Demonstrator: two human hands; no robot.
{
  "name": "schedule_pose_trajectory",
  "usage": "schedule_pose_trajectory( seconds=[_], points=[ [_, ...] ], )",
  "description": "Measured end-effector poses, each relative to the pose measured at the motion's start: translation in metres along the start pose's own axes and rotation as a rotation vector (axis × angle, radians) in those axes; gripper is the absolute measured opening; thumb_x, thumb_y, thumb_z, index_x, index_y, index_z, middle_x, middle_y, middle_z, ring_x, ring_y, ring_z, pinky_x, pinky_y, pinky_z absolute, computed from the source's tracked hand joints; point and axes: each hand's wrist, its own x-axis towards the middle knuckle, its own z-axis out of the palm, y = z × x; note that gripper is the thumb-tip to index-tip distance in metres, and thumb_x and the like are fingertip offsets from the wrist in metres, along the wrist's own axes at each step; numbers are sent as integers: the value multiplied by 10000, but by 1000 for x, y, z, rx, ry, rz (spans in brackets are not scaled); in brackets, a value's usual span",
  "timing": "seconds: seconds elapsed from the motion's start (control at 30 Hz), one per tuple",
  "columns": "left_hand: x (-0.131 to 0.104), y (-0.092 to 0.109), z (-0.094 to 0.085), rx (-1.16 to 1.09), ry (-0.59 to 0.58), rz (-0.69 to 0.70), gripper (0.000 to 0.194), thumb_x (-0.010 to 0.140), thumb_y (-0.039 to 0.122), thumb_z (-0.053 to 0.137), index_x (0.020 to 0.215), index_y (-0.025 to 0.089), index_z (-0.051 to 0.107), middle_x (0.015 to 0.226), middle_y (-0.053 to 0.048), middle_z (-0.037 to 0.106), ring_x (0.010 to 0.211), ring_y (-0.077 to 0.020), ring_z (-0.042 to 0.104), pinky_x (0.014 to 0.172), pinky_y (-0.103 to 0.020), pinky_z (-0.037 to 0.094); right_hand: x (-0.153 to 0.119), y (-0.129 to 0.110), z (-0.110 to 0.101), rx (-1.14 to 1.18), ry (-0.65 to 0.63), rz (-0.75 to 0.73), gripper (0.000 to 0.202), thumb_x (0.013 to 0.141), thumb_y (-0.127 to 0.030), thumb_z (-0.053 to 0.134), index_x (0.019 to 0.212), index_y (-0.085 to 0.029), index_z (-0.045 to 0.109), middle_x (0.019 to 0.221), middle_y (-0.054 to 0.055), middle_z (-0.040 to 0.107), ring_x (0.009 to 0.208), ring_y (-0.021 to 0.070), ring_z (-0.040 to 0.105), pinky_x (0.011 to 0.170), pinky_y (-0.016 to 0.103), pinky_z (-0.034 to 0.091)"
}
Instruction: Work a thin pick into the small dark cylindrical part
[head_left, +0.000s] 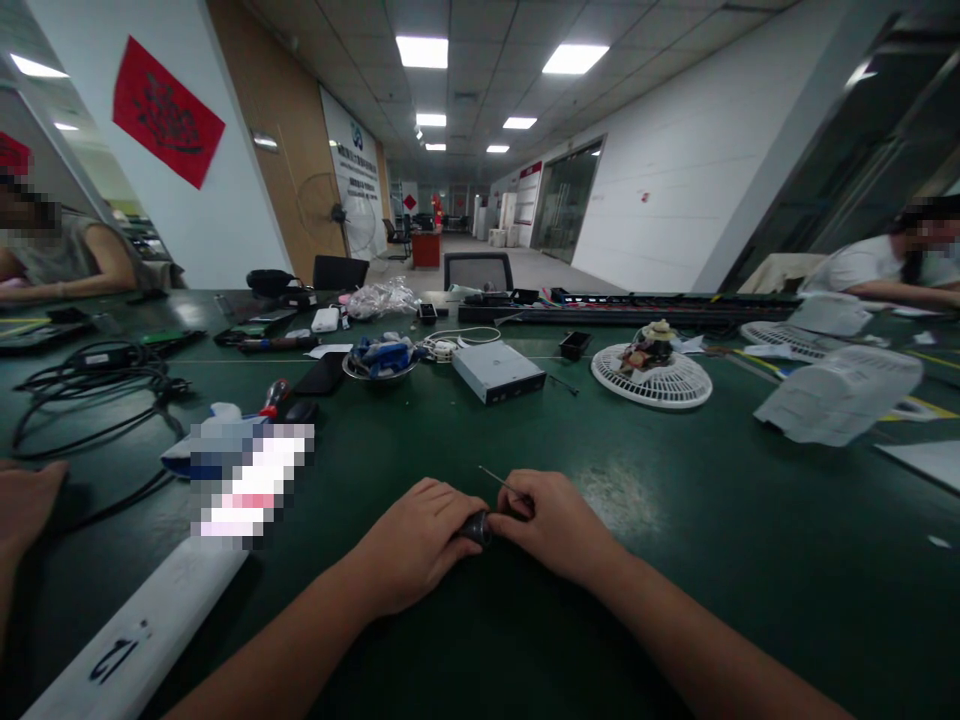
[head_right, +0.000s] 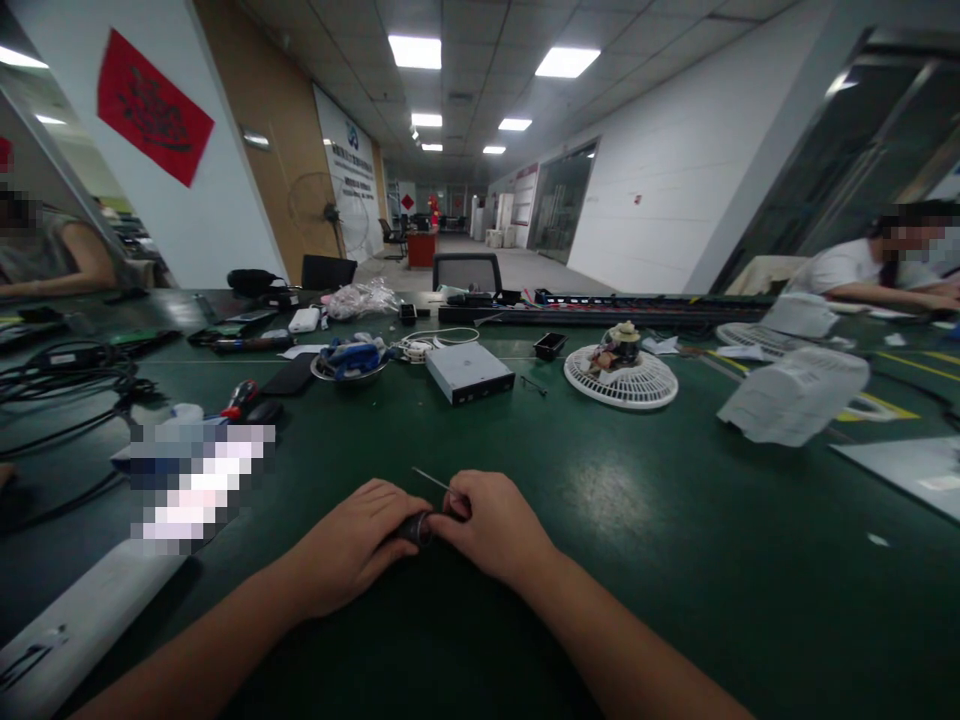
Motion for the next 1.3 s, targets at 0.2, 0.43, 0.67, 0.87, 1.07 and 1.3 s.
schedule_pose_trajectory(
  seconds=[0.2, 0.43, 0.67, 0.87, 1.07, 1.3],
  points=[
    [-3, -10, 7, -19, 194, -123, 295, 924, 215, 578, 1216, 215, 536, 1153, -55, 641, 1046, -226, 570, 934, -406, 439, -3, -6, 1, -25, 7, 28, 310, 881, -399, 571, 664, -203, 470, 603, -36, 508, 550, 120, 458, 512, 264, 274],
    [-2, -24, 7, -71, 463, -363, 287, 890, 251, 614, 1168, 207, 562, 1106, -72, 649, 997, -246, 612, 880, -447, 497, -4, -5, -11, 46, 69, -4, 136, 959, -221, 416, 987, -205, 548, 779, 1, 604, 679, 146, 567, 613, 279, 388],
    [-2, -24, 6, -34, 429, -293, 260, 811, 168, 685, 1049, 230, 604, 1029, -28, 658, 942, -227, 618, 841, -405, 495, 0, 3, -8, -148, 48, -63, 239, 934, -271, 509, 1062, -263, 710, 922, 32, 666, 833, 177, 613, 706, 300, 439],
    [-2, -21, 6, -1, 413, -274, 280, 793, 146, 700, 1042, 228, 604, 1018, -23, 658, 933, -227, 608, 835, -400, 480, -3, 0, -7, -145, 29, -126, 244, 914, -264, 529, 1051, -267, 730, 886, 15, 674, 761, 150, 613, 676, 286, 445],
    [-3, -22, 7, 11, 405, -245, 304, 790, 150, 710, 1063, 236, 609, 1033, -17, 661, 949, -226, 604, 849, -408, 474, -4, -3, -9, -230, 92, -52, 251, 898, -275, 535, 1033, -266, 746, 851, 26, 680, 705, 155, 606, 627, 295, 431],
    [-3, -22, 7, 21, 413, -218, 290, 798, 148, 687, 1066, 235, 619, 1038, -21, 666, 964, -221, 610, 862, -402, 482, -4, -3, -8, -169, 67, -122, 247, 901, -259, 524, 1018, -267, 741, 819, 14, 678, 698, 146, 603, 633, 282, 435]
  ],
)
